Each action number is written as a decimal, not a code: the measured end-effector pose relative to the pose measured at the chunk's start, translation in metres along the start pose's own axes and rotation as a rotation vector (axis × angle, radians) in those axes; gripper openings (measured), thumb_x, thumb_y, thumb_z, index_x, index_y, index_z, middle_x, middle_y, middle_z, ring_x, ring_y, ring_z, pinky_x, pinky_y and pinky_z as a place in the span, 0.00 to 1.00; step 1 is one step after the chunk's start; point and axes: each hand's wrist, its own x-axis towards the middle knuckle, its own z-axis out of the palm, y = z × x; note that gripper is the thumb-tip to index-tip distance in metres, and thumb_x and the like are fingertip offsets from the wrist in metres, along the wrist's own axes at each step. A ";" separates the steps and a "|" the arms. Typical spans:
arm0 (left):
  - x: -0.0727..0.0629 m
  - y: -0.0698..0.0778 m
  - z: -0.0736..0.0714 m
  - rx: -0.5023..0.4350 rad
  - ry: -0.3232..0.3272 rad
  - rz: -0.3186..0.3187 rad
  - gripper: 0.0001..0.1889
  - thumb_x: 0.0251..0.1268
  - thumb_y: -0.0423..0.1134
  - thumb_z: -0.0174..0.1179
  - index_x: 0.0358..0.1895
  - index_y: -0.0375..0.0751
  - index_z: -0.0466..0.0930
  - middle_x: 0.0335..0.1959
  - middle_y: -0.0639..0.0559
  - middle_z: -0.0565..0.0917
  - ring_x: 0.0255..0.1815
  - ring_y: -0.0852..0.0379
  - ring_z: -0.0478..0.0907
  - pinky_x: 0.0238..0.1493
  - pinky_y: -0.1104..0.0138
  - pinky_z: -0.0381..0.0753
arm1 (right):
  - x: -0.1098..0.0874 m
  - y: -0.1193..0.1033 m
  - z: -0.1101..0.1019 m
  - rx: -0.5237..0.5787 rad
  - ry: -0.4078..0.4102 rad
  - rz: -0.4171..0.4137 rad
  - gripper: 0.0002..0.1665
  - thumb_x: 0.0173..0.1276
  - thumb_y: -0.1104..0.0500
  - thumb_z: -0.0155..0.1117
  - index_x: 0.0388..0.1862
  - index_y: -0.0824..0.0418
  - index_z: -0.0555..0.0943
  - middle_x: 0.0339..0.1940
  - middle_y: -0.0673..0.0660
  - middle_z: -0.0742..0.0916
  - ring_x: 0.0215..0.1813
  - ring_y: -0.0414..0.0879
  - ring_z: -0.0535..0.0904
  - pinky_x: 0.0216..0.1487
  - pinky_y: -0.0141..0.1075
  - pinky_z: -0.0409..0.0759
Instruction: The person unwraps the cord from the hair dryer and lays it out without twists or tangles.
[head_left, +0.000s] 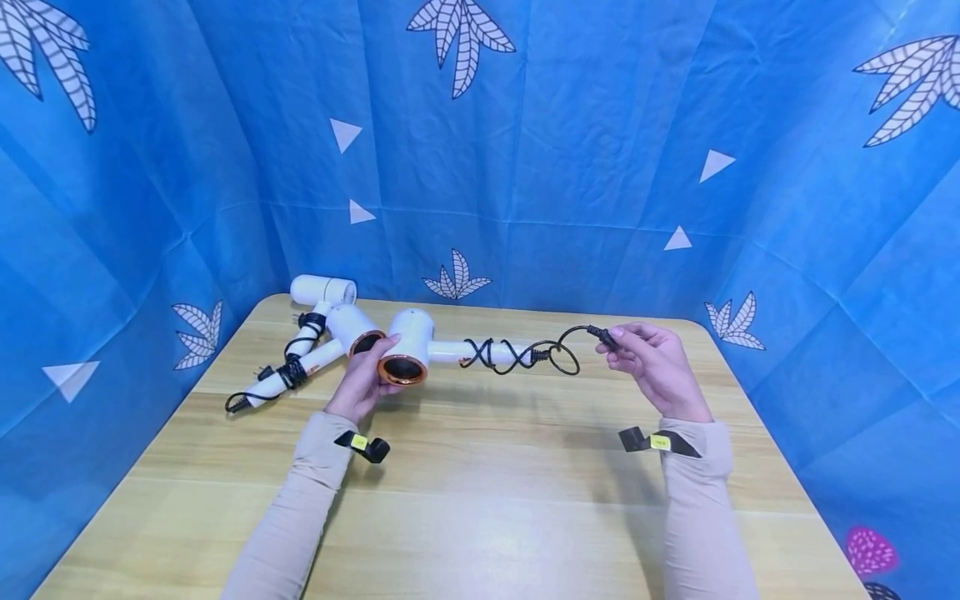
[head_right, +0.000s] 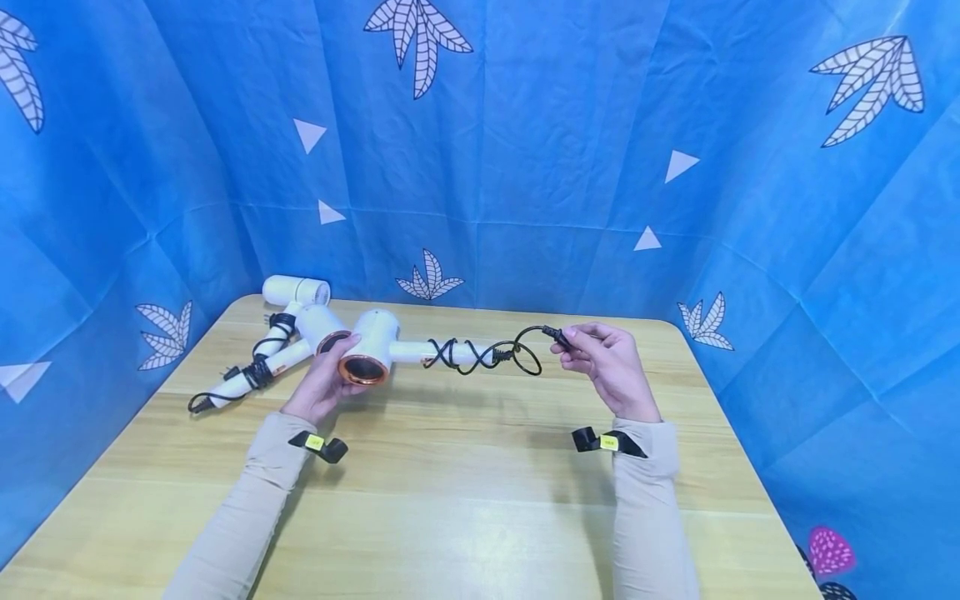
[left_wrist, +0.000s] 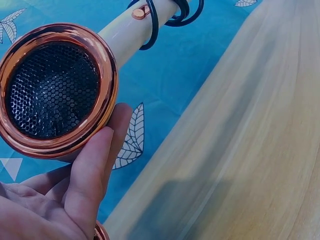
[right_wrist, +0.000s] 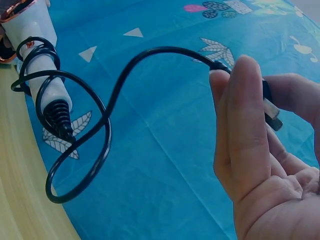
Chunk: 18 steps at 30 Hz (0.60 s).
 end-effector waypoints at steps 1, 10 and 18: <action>0.000 0.000 0.000 -0.002 0.001 0.001 0.22 0.75 0.54 0.58 0.58 0.40 0.71 0.30 0.57 0.89 0.28 0.60 0.89 0.34 0.67 0.88 | -0.001 0.000 -0.001 -0.006 -0.011 0.001 0.10 0.78 0.66 0.60 0.39 0.59 0.87 0.33 0.55 0.93 0.32 0.39 0.89 0.37 0.28 0.89; -0.001 0.003 -0.001 -0.017 0.000 -0.005 0.23 0.75 0.54 0.58 0.59 0.41 0.69 0.29 0.58 0.89 0.27 0.61 0.89 0.30 0.69 0.87 | -0.002 0.000 -0.003 -0.099 -0.087 0.050 0.09 0.77 0.65 0.61 0.40 0.57 0.87 0.33 0.55 0.93 0.32 0.39 0.88 0.36 0.28 0.89; -0.002 0.005 0.000 -0.013 -0.004 -0.001 0.25 0.75 0.54 0.58 0.62 0.39 0.68 0.29 0.57 0.89 0.27 0.61 0.89 0.30 0.69 0.87 | 0.001 0.005 -0.006 -0.142 -0.124 0.089 0.09 0.77 0.66 0.60 0.40 0.57 0.86 0.33 0.54 0.93 0.31 0.38 0.87 0.36 0.28 0.89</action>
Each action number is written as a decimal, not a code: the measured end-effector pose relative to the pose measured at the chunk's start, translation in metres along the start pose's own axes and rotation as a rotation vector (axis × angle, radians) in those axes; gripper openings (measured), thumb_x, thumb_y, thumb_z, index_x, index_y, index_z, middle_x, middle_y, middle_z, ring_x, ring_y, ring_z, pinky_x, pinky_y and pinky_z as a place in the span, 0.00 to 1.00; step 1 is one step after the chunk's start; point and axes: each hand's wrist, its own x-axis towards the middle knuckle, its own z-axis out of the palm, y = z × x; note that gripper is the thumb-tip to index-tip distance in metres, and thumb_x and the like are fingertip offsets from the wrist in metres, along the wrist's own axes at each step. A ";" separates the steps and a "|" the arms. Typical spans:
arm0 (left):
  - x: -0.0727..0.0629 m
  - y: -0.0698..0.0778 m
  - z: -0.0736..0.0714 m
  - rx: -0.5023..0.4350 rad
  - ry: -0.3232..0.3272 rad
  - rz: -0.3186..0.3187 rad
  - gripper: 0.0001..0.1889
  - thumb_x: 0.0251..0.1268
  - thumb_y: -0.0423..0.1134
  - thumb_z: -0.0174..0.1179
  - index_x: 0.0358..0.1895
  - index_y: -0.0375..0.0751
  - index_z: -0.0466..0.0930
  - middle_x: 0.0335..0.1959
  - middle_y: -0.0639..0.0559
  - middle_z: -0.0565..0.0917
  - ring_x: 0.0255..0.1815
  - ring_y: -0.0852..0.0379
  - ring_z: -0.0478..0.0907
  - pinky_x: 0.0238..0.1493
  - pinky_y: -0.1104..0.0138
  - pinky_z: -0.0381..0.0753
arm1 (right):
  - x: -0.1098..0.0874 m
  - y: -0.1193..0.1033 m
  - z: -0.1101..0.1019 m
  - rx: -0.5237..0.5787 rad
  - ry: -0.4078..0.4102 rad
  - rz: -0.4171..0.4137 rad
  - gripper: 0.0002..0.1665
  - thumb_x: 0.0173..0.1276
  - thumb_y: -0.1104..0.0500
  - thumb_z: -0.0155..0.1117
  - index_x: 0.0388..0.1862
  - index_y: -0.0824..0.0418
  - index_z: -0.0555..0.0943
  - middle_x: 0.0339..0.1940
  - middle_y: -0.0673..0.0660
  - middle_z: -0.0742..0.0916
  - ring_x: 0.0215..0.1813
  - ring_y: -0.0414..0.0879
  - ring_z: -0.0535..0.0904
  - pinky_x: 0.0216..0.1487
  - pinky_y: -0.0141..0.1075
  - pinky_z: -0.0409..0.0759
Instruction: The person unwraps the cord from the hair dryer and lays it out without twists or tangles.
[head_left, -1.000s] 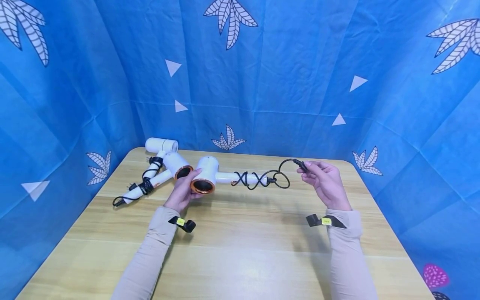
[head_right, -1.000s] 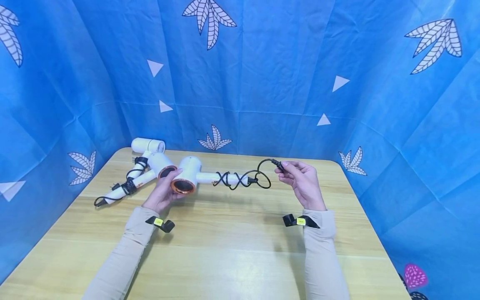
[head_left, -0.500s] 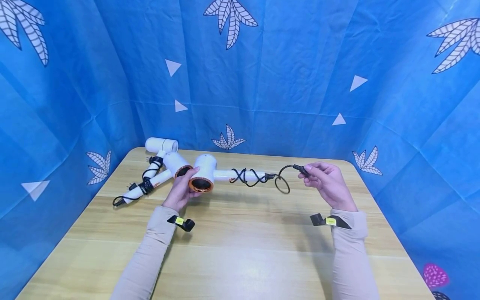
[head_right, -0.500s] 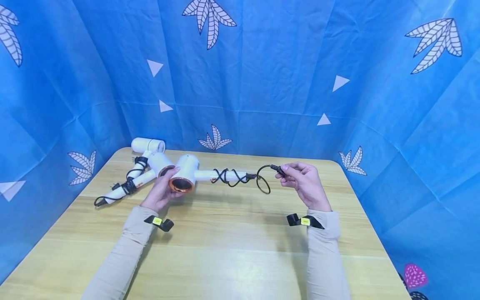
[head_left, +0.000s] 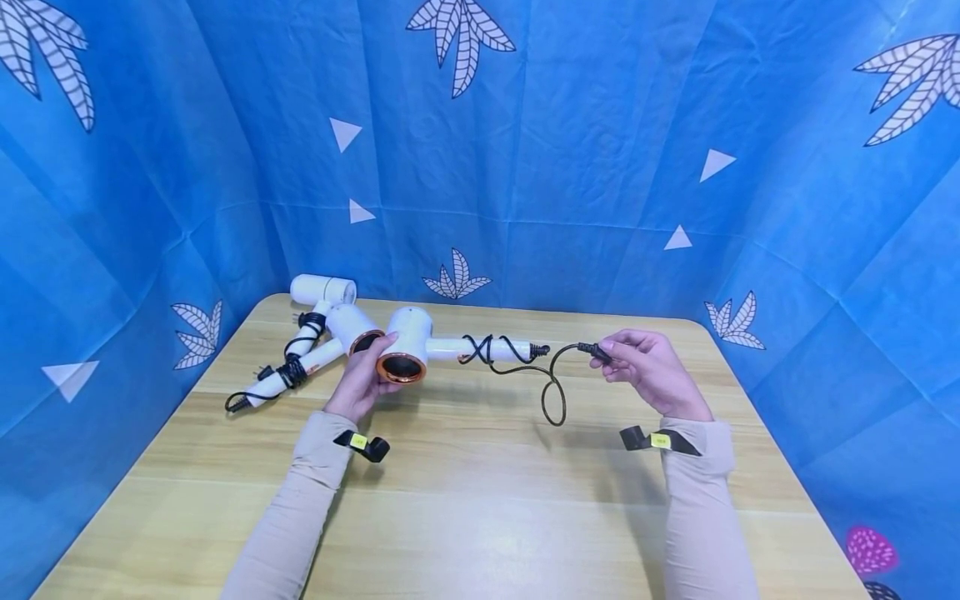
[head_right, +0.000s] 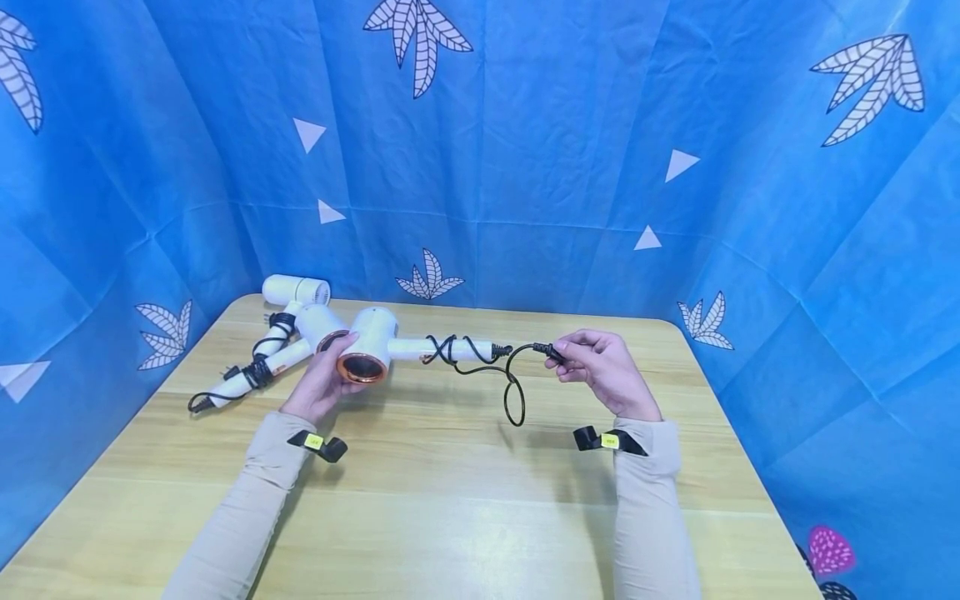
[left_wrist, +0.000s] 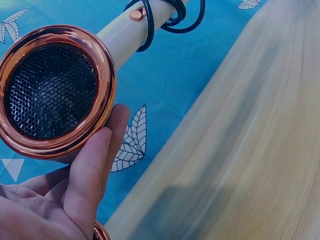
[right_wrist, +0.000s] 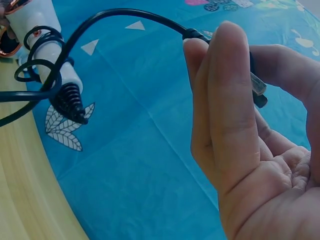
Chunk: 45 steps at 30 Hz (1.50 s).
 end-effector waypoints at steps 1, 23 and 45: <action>0.000 0.001 0.000 0.002 -0.001 0.000 0.26 0.75 0.55 0.58 0.63 0.39 0.67 0.30 0.57 0.88 0.27 0.61 0.89 0.31 0.69 0.87 | 0.000 0.001 0.000 0.002 -0.005 0.006 0.09 0.77 0.66 0.60 0.40 0.57 0.86 0.33 0.54 0.93 0.31 0.38 0.87 0.36 0.28 0.89; -0.001 0.002 0.000 -0.015 -0.005 -0.001 0.26 0.74 0.56 0.58 0.63 0.43 0.67 0.32 0.57 0.89 0.29 0.61 0.90 0.30 0.70 0.88 | 0.010 0.017 -0.013 0.041 0.043 0.053 0.08 0.78 0.65 0.60 0.41 0.57 0.87 0.33 0.54 0.92 0.33 0.38 0.88 0.39 0.26 0.88; -0.001 0.001 0.000 -0.038 -0.024 -0.005 0.24 0.75 0.54 0.58 0.61 0.43 0.66 0.34 0.56 0.88 0.31 0.60 0.90 0.31 0.69 0.89 | 0.020 0.027 -0.015 0.183 0.199 0.022 0.10 0.78 0.65 0.59 0.39 0.58 0.88 0.33 0.55 0.93 0.35 0.39 0.90 0.42 0.27 0.89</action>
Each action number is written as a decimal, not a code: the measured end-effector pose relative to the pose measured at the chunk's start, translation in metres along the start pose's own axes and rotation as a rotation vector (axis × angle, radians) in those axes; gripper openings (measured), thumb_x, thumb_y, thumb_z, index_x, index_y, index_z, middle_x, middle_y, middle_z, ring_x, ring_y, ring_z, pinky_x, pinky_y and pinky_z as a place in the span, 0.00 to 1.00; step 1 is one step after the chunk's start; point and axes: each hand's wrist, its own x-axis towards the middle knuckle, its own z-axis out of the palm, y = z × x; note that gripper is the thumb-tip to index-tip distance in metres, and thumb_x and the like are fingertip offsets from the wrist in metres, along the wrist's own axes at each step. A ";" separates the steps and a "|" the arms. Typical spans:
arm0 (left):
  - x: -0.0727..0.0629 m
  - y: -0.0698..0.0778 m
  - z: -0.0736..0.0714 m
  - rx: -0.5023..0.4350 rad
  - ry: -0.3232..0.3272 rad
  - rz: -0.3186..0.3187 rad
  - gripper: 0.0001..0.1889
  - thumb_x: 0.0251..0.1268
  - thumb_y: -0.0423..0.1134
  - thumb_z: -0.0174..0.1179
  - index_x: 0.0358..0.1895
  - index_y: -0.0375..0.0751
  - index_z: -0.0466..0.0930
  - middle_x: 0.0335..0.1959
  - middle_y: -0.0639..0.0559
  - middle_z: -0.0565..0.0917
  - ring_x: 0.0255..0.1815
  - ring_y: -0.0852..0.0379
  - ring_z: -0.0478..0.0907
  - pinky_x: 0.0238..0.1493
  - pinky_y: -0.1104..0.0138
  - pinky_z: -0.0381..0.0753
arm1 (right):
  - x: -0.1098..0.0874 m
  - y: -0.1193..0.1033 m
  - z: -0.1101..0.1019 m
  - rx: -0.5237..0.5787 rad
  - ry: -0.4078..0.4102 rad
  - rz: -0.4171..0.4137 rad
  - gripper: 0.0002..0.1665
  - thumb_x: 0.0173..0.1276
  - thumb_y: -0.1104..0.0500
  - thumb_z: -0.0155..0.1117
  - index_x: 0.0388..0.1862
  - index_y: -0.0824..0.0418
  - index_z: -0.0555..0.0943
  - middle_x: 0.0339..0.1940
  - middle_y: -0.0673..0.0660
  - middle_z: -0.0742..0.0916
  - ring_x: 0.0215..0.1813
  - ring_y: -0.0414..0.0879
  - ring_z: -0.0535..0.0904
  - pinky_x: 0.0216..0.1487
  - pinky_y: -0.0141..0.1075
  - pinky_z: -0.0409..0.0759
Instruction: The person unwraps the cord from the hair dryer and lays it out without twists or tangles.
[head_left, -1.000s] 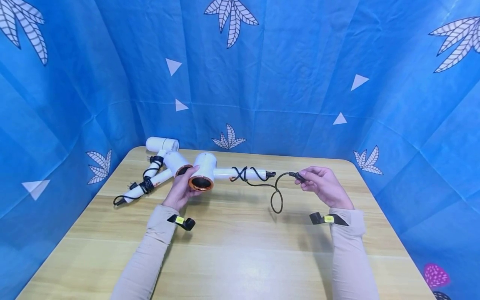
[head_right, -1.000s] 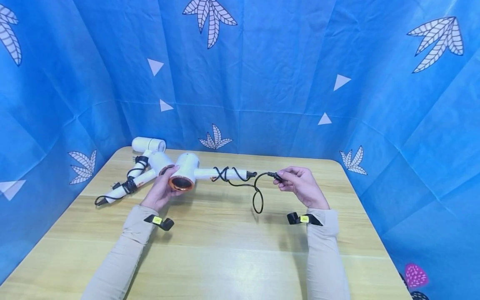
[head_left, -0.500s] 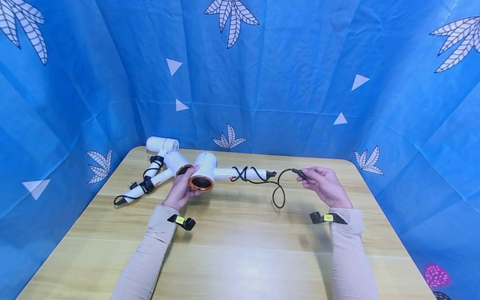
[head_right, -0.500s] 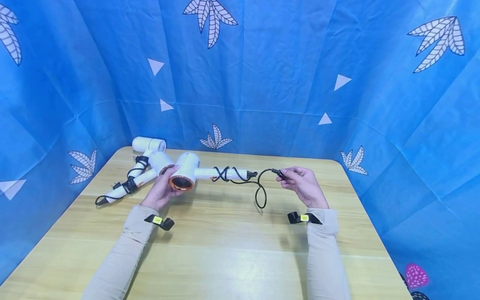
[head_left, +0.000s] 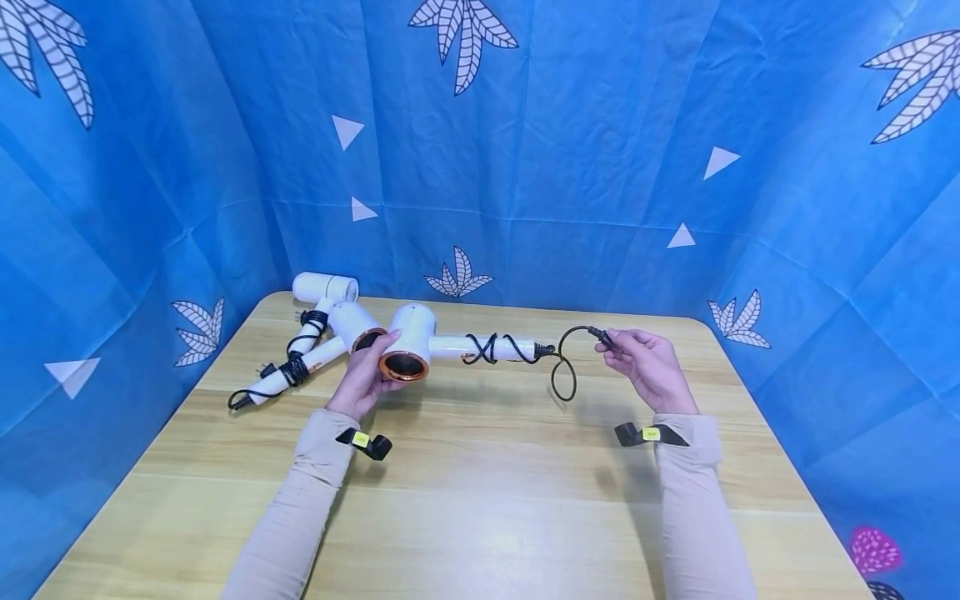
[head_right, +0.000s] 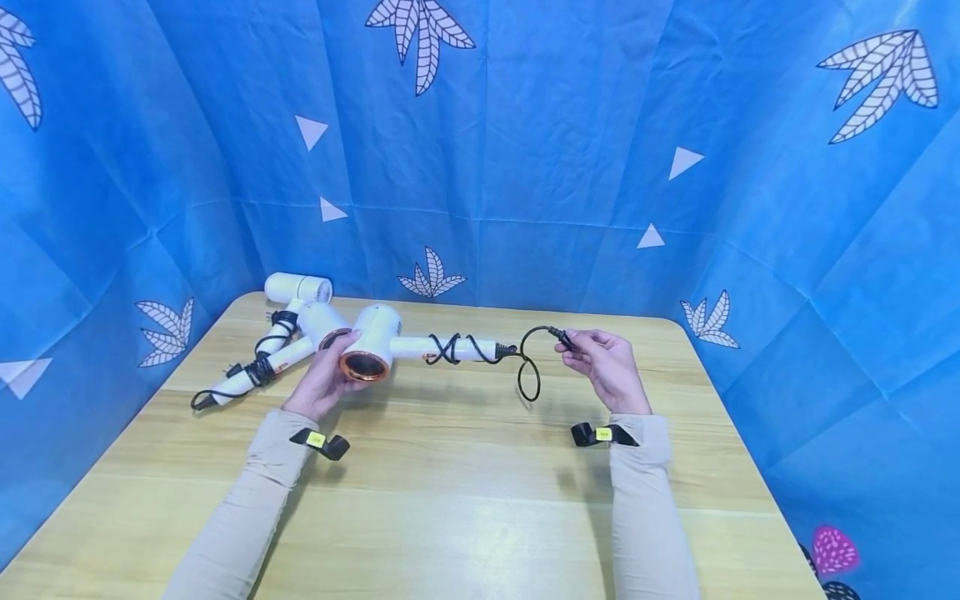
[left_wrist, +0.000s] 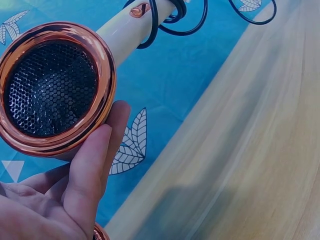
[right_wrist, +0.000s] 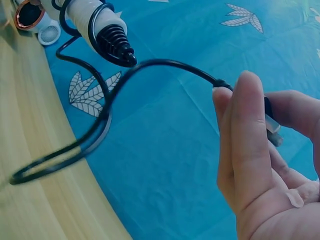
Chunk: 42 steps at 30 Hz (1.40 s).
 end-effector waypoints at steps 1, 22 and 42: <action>0.000 0.000 0.000 0.005 -0.001 -0.001 0.23 0.75 0.54 0.58 0.61 0.42 0.67 0.33 0.56 0.88 0.31 0.60 0.90 0.31 0.69 0.89 | 0.001 0.000 0.000 0.010 0.008 -0.004 0.10 0.78 0.65 0.59 0.39 0.58 0.88 0.33 0.55 0.93 0.35 0.39 0.90 0.43 0.27 0.89; 0.004 -0.004 0.003 0.028 -0.011 0.003 0.21 0.76 0.52 0.56 0.55 0.38 0.71 0.30 0.56 0.88 0.28 0.60 0.89 0.30 0.68 0.89 | 0.000 -0.007 0.018 0.129 0.112 -0.130 0.03 0.74 0.63 0.67 0.42 0.62 0.86 0.33 0.56 0.93 0.35 0.40 0.90 0.42 0.27 0.89; 0.005 -0.006 0.001 0.040 -0.010 0.010 0.24 0.76 0.52 0.57 0.59 0.36 0.70 0.32 0.56 0.89 0.31 0.60 0.90 0.33 0.67 0.90 | -0.017 -0.026 0.033 0.178 0.053 -0.190 0.04 0.75 0.65 0.65 0.41 0.62 0.86 0.35 0.58 0.93 0.35 0.42 0.91 0.41 0.28 0.89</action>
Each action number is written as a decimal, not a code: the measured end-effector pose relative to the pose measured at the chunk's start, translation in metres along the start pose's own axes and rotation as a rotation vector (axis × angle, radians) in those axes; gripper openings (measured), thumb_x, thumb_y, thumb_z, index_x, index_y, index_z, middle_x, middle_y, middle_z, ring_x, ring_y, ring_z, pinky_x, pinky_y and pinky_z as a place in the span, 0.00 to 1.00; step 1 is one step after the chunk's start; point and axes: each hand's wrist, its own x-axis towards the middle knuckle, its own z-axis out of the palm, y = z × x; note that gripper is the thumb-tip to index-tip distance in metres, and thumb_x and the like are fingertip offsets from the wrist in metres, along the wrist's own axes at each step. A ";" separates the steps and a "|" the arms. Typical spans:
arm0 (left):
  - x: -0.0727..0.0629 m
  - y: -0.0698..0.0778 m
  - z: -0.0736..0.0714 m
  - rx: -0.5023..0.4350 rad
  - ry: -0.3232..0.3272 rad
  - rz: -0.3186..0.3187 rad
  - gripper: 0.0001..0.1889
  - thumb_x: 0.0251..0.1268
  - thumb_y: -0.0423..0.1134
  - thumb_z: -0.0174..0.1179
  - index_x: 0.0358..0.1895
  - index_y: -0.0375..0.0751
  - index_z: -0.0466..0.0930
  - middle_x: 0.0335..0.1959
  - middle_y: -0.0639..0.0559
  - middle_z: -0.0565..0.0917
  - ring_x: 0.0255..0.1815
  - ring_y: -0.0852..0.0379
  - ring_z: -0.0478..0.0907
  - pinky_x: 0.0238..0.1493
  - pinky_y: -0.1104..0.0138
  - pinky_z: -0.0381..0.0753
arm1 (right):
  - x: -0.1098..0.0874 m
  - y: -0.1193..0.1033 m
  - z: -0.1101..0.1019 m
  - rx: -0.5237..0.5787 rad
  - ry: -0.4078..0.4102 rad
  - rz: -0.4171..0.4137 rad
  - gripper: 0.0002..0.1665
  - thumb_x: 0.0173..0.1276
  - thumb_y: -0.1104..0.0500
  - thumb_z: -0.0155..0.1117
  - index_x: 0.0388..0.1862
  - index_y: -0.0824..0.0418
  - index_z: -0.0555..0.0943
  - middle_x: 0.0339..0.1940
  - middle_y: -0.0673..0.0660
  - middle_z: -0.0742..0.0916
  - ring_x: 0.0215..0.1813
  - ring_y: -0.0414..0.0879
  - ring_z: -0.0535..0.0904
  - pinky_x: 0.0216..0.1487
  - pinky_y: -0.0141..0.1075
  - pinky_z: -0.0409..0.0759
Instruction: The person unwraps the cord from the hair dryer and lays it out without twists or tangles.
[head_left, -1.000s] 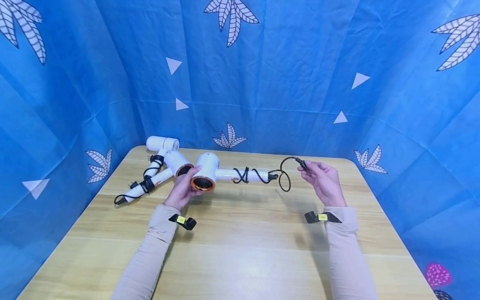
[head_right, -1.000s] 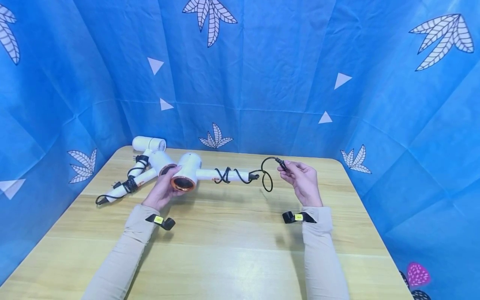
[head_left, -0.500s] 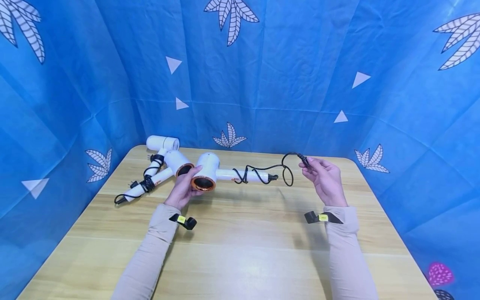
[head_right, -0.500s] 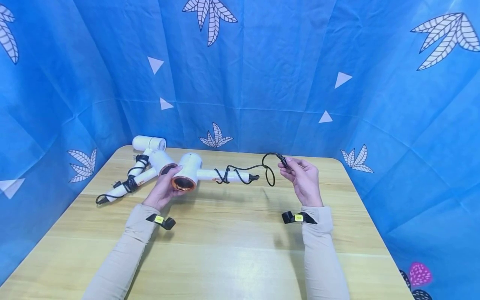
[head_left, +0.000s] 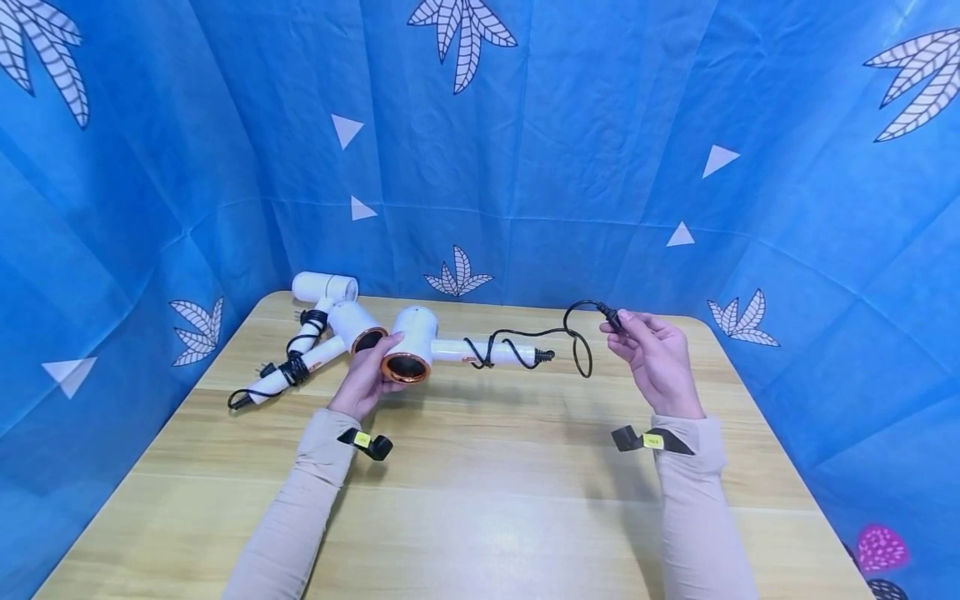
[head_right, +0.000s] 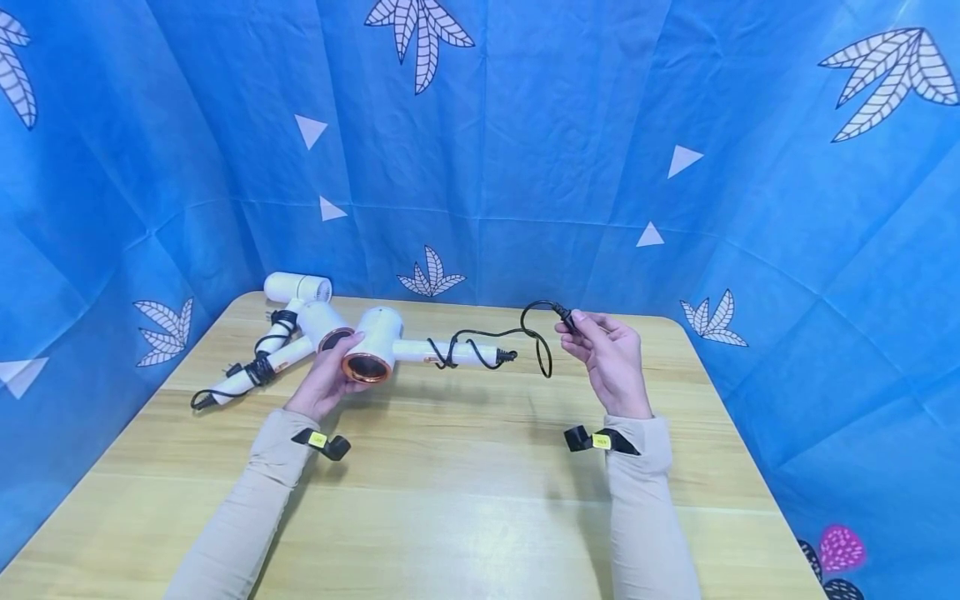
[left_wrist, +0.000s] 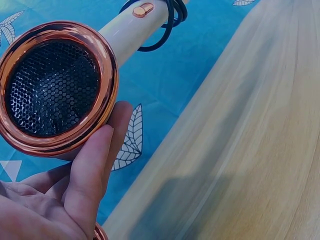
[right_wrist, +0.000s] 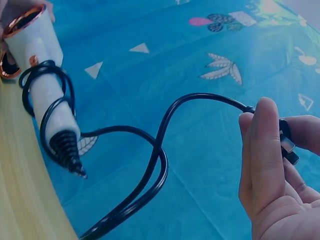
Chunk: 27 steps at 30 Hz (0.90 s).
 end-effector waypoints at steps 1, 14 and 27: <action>0.000 0.000 0.000 -0.001 -0.001 -0.001 0.24 0.76 0.52 0.57 0.59 0.36 0.70 0.32 0.56 0.89 0.31 0.60 0.90 0.33 0.67 0.90 | -0.001 -0.001 0.001 0.001 -0.006 -0.002 0.03 0.75 0.65 0.65 0.41 0.63 0.85 0.35 0.58 0.93 0.35 0.42 0.91 0.41 0.28 0.89; -0.002 0.001 -0.002 -0.008 0.013 -0.003 0.24 0.76 0.53 0.57 0.59 0.38 0.69 0.32 0.56 0.89 0.30 0.60 0.90 0.33 0.68 0.90 | -0.014 -0.012 0.015 0.003 -0.073 -0.024 0.06 0.76 0.66 0.61 0.40 0.63 0.85 0.32 0.59 0.93 0.32 0.42 0.90 0.36 0.28 0.89; -0.001 0.003 -0.002 -0.031 0.025 0.003 0.22 0.76 0.53 0.58 0.60 0.43 0.67 0.32 0.56 0.88 0.30 0.60 0.90 0.32 0.67 0.90 | -0.024 -0.018 0.022 -0.066 -0.157 -0.025 0.11 0.78 0.68 0.57 0.40 0.61 0.87 0.31 0.57 0.93 0.29 0.40 0.88 0.33 0.27 0.88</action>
